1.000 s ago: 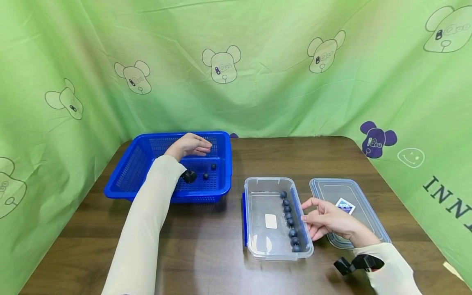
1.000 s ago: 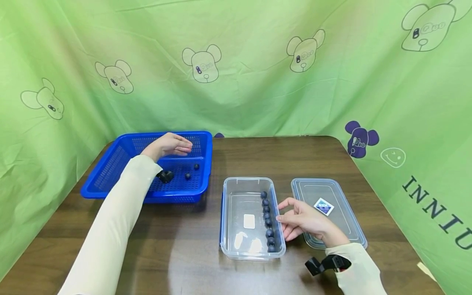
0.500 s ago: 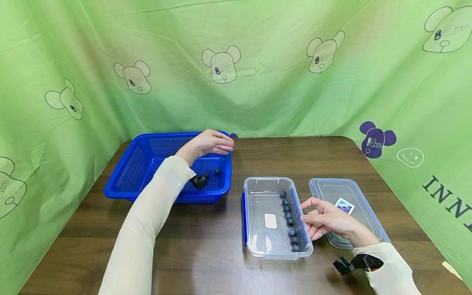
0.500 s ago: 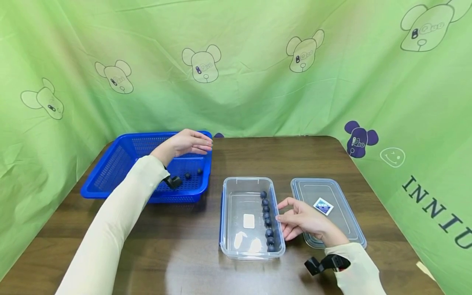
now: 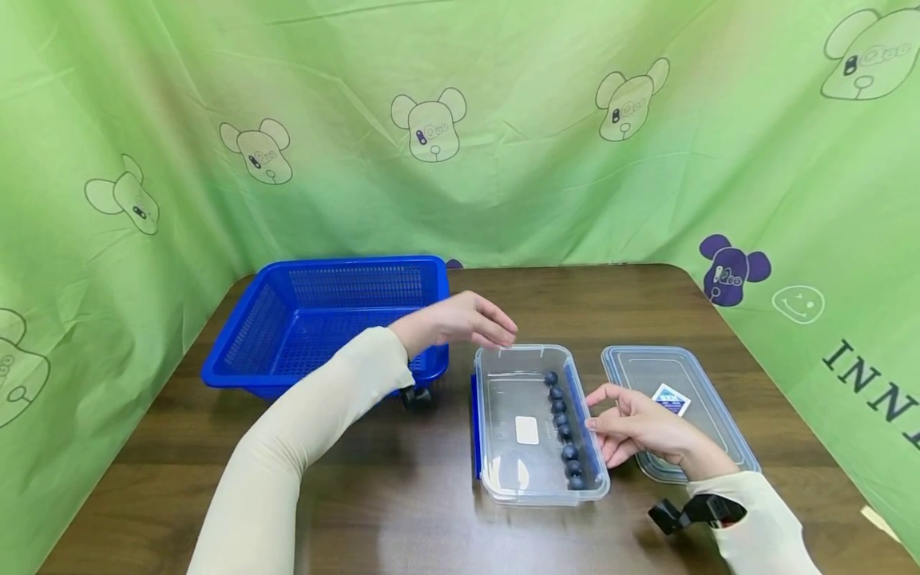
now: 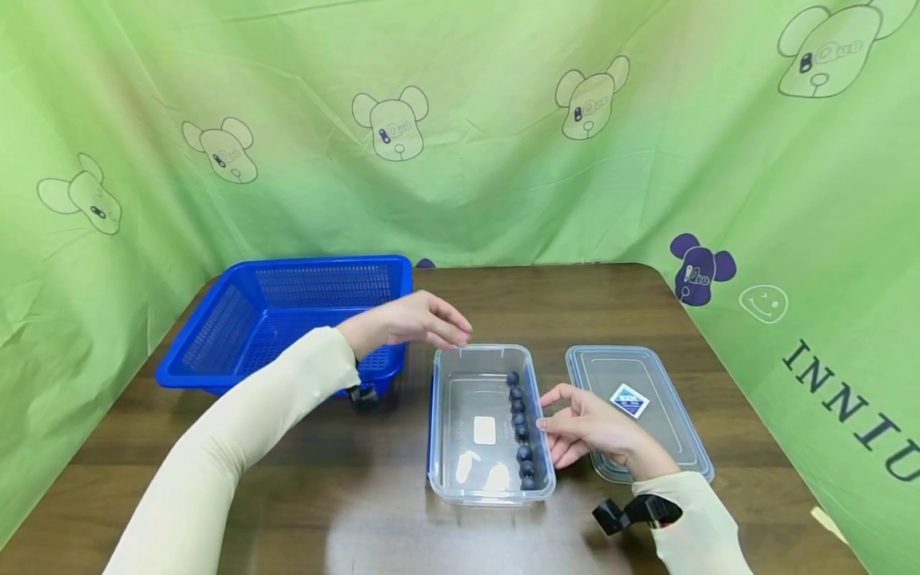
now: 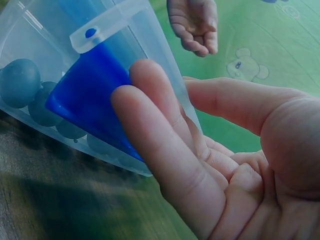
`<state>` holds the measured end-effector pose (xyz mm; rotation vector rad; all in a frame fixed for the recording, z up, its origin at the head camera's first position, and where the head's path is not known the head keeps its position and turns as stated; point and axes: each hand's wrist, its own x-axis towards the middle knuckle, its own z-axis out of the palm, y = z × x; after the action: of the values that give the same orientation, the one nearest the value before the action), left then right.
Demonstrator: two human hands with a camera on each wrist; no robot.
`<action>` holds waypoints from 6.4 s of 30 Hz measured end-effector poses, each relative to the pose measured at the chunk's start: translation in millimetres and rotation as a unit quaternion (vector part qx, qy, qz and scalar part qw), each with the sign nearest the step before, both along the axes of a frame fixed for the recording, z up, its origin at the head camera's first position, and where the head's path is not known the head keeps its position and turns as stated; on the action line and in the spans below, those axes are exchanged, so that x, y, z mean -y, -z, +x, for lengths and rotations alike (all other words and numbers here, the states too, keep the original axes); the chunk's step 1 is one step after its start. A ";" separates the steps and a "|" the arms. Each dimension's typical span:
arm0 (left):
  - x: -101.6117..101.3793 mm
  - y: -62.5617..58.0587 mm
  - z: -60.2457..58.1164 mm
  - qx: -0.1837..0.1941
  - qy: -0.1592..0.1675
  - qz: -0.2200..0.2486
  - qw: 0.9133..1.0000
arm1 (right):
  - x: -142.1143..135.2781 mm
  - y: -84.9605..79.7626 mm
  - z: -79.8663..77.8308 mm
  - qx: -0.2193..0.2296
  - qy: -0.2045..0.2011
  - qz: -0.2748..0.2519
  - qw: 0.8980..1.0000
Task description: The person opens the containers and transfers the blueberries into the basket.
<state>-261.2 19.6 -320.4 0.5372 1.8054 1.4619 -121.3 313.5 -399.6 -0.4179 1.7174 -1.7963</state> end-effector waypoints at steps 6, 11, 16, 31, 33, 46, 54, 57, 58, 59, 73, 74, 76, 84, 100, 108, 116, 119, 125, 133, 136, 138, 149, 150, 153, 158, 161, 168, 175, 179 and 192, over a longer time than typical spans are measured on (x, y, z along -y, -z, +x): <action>-23.2 16.6 30.9 0.003 0.076 -0.032 0.997 | 0.7 -1.3 -0.6 0.002 -0.001 0.001 1.000; -38.2 26.9 52.2 0.026 0.120 -0.053 0.991 | 0.7 -1.2 -1.0 0.001 0.000 0.005 1.000; -51.1 41.1 70.1 0.035 0.152 -0.078 0.985 | 0.6 -1.1 -0.6 0.002 -0.001 0.003 1.000; -77.5 69.8 91.7 0.071 0.166 -0.137 0.974 | -0.5 0.3 -1.7 0.002 -0.010 -0.001 1.000; -79.5 70.0 94.2 0.068 0.172 -0.147 0.972 | -0.8 0.5 -2.1 0.001 -0.012 -0.002 1.000; -88.0 71.4 105.0 0.039 0.203 -0.172 0.963 | -1.5 0.2 -1.4 0.001 -0.014 -0.009 1.000; -89.7 70.9 112.9 -0.012 0.207 -0.183 0.961 | -1.5 -0.7 -0.3 0.006 -0.012 -0.008 1.000; -89.9 69.7 114.1 -0.033 0.212 -0.193 0.958 | -1.2 -1.0 -0.5 0.006 -0.011 -0.006 1.000; -89.9 69.4 114.4 -0.037 0.213 -0.195 0.957 | -1.2 -1.1 -0.6 0.006 -0.011 -0.005 1.000; -89.9 69.0 114.7 -0.039 0.215 -0.198 0.956 | -1.1 -1.1 -0.7 0.006 -0.010 -0.004 1.000; -90.6 58.6 106.9 -0.023 0.210 -0.174 0.962 | -1.8 -1.7 -2.2 0.000 -0.017 -0.011 1.000; -90.6 57.7 105.7 -0.019 0.208 -0.170 0.963 | -2.0 -1.6 -2.1 0.000 -0.018 -0.012 1.000; -90.1 56.0 103.9 -0.014 0.208 -0.163 0.964 | -2.3 -1.1 -2.1 0.000 -0.021 -0.015 1.000; -83.2 44.7 95.3 -0.011 0.216 -0.133 0.967 | -2.4 2.7 -2.2 -0.004 -0.019 -0.014 1.000; -41.4 7.8 57.8 -0.055 0.185 -0.048 0.980 | 1.2 3.0 -2.4 -0.005 -0.001 0.009 1.000; -9.4 -14.4 30.9 -0.055 0.101 -0.014 0.993 | 0.7 6.3 -3.3 -0.009 -0.004 0.005 1.000; 26.3 -22.7 3.7 -0.062 0.021 0.009 0.998 | 0.1 7.2 -3.1 -0.007 -0.004 0.003 1.000; 38.6 -23.2 -7.0 -0.060 -0.009 0.008 0.998 | -0.3 6.3 -2.9 -0.005 -0.003 0.003 1.000; 63.1 -18.4 -29.4 -0.040 -0.064 0.022 0.997 | 0.4 5.4 -2.8 -0.004 -0.004 -0.007 1.000; 95.8 -3.6 -53.7 -0.003 -0.139 0.025 0.990 | 1.3 5.7 -2.2 0.001 -0.004 -0.015 1.000; 108.2 0.4 -60.2 0.007 -0.162 0.022 0.986 | 1.1 5.5 -2.5 -0.001 -0.005 -0.015 1.000; 115.9 3.1 -64.4 0.011 -0.178 0.015 0.984 | 1.0 5.1 -2.8 0.000 -0.006 -0.015 1.000; 147.5 22.0 -84.1 0.028 -0.209 -0.075 0.975 | -0.5 5.4 -3.4 0.001 -0.008 -0.008 1.000; 149.9 24.2 -84.6 0.029 -0.206 -0.091 0.974 | -0.3 5.6 -3.4 0.000 -0.008 -0.009 1.000; 156.1 31.7 -85.9 0.028 -0.182 -0.139 0.973 | 0.8 5.6 -2.8 0.000 -0.008 -0.013 1.000; 158.2 40.1 -86.4 0.034 -0.141 -0.199 0.969 | 0.1 4.9 -1.8 0.002 -0.008 -0.017 1.000; 156.9 42.0 -85.0 0.036 -0.120 -0.236 0.964 | -0.2 4.9 -1.9 0.002 -0.008 -0.017 1.000; 152.2 45.6 -81.3 0.038 -0.095 -0.286 0.953 | -0.3 4.8 -1.6 0.001 -0.007 -0.015 1.000; 148.4 48.5 -80.9 0.032 -0.078 -0.306 0.948 | -1.1 4.2 -2.1 0.001 -0.006 -0.011 1.000; 148.9 48.1 -81.4 0.028 -0.081 -0.307 0.948 | -1.4 4.8 -2.3 0.001 -0.006 -0.008 1.000; 159.0 36.2 -82.7 -0.012 -0.113 -0.209 0.971 | -1.2 4.2 -1.3 0.005 -0.006 -0.007 1.000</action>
<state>-343.9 -139.3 -356.5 0.1397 2.1714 1.1664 -122.6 314.7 -403.8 -0.4224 1.6930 -1.8003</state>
